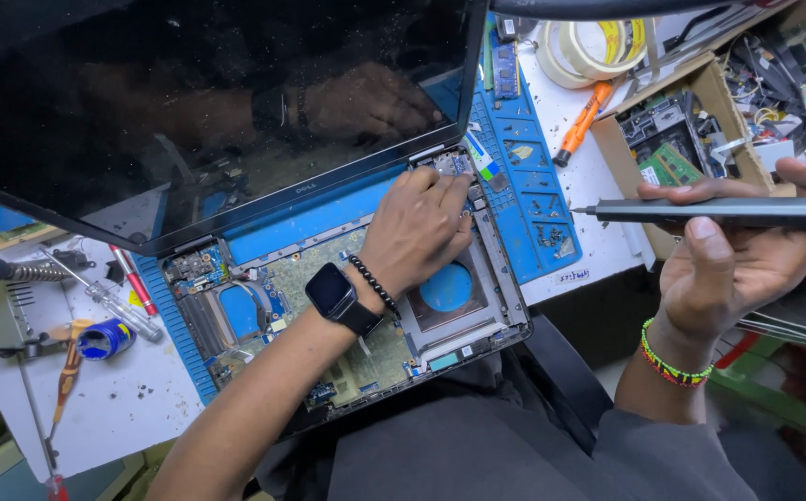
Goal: The person works on the exposed motherboard of a disassembled Dell laptop, holding a long metal bar in one hand while using the other hand to point at, press, and manipulate small components and connectors on the board. They reposition the laptop and continue probing different areas of the board throughout the episode.
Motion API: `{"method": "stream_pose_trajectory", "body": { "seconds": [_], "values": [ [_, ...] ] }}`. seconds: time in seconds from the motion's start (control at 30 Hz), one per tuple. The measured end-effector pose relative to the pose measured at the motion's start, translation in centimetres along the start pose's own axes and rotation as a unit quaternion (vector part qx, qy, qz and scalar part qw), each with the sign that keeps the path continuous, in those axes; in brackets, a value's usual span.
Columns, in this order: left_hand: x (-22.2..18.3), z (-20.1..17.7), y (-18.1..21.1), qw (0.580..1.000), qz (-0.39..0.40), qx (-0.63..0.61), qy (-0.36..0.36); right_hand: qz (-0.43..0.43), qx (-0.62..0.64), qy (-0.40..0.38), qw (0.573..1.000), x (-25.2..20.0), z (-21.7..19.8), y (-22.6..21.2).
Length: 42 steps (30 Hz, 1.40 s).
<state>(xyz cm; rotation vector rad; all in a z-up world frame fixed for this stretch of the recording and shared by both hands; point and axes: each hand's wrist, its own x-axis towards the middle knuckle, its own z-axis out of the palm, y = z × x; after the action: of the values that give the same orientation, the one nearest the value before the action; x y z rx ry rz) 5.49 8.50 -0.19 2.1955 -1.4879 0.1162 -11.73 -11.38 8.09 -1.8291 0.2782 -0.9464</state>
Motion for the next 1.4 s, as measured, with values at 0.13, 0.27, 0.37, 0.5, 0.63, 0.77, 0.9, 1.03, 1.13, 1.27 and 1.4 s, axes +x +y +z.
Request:
{"method": "stream_pose_trajectory", "body": {
  "seconds": [0.13,0.27,0.37,0.5,0.63,0.77,0.9,1.03,1.13,1.27,1.4],
  "values": [
    [-0.2,0.0,0.0,1.0,0.0,0.001,0.011,0.006,0.004,0.008,1.0,-0.1,0.4,0.0],
    [-1.0,-3.1,2.1,0.998,-0.052,0.001,-0.028,0.002,0.043,-0.001,0.999,-0.3,1.9,-0.3],
    [-5.2,-7.0,5.9,0.997,-0.076,-0.028,-0.001,0.095,0.035,0.028,0.994,-2.8,1.2,0.8],
    [-13.0,-12.0,8.1,0.988,-0.108,-0.107,-0.039,0.099,0.041,-0.024,0.994,-4.8,4.4,-1.3],
    [-18.9,-13.7,7.3,0.971,-0.206,-0.111,0.053,0.036,0.055,-0.201,0.977,-5.1,9.6,-6.1],
    [-21.9,-13.2,6.2,0.957,-0.223,-0.073,0.168,0.022,0.097,-0.371,0.923,-4.1,13.6,-7.9],
    [-23.7,-11.0,5.1,0.954,-0.199,-0.077,0.209,-0.026,0.157,-0.417,0.895,-4.2,18.3,-7.1],
    [-24.9,-10.6,4.7,0.961,-0.16,-0.097,0.201,-0.003,0.191,-0.447,0.874,-4.9,21.6,-6.4],
    [-25.3,-10.5,4.2,0.96,-0.164,-0.106,0.203,0.007,0.184,-0.454,0.872,-5.1,23.5,-6.1],
    [-25.5,-10.1,3.8,0.961,-0.166,-0.09,0.202,0.011,0.181,-0.441,0.879,-5.9,25.0,-4.8],
    [-25.9,-9.9,3.8,0.955,-0.176,-0.109,0.214,0.001,0.159,-0.431,0.888,-6.2,25.4,-4.5]
  ]
}}
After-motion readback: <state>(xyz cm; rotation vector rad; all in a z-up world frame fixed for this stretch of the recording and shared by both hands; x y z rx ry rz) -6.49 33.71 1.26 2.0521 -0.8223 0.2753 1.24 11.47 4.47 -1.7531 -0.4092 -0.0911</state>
